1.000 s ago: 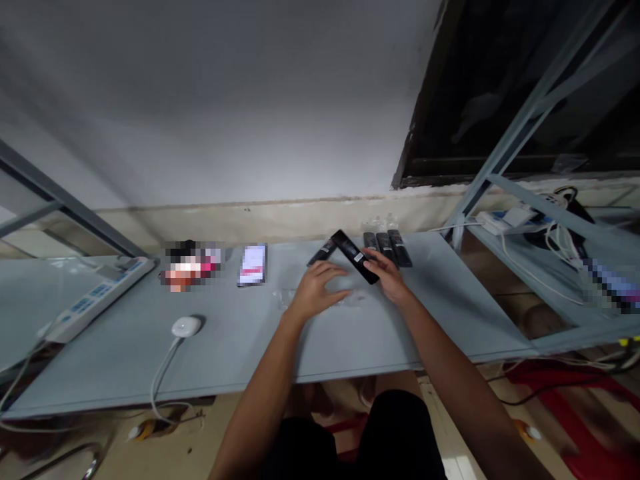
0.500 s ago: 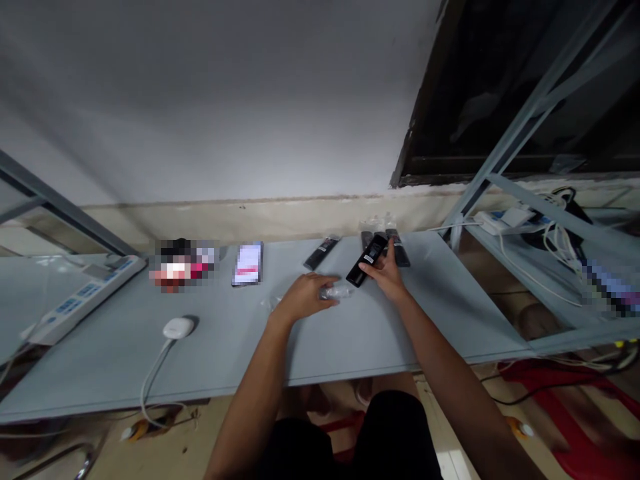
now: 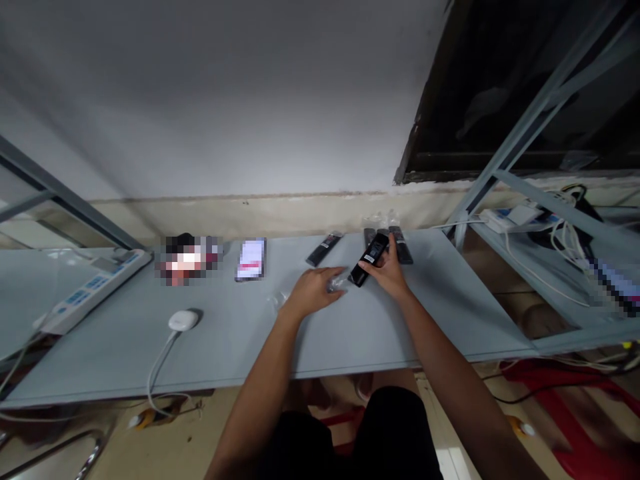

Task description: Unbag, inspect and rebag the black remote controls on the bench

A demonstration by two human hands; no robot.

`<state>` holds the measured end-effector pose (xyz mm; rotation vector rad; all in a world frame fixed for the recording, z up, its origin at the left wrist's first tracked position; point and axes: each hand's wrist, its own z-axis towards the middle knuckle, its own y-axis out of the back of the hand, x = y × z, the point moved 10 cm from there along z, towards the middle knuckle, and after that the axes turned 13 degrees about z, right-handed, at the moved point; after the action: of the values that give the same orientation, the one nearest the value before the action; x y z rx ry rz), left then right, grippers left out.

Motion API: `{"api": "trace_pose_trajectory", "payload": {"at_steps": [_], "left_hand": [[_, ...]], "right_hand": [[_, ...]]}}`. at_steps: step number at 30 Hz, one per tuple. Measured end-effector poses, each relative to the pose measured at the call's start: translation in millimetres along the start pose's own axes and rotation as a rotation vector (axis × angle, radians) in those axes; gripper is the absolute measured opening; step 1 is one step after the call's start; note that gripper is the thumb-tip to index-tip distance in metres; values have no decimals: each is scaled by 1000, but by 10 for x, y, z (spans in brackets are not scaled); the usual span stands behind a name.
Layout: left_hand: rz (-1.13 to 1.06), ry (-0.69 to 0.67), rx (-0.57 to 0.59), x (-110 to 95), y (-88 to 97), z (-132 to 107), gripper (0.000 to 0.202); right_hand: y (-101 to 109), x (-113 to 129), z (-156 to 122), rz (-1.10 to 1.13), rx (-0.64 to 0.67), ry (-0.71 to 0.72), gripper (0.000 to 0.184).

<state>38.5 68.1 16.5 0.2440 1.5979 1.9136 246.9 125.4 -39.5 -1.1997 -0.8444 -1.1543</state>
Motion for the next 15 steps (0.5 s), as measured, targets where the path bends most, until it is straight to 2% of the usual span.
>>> {"api": "trace_pose_trajectory", "payload": {"at_steps": [6, 11, 15], "left_hand": [[6, -22, -53, -61, 3, 37, 57], [89, 50, -133, -50, 82, 54, 52], [169, 135, -165, -25, 114, 56, 50]], "right_hand": [[9, 41, -4, -5, -72, 54, 139], [-91, -22, -31, 55, -55, -15, 140], [-226, -29, -69, 120, -11, -14, 146]]}}
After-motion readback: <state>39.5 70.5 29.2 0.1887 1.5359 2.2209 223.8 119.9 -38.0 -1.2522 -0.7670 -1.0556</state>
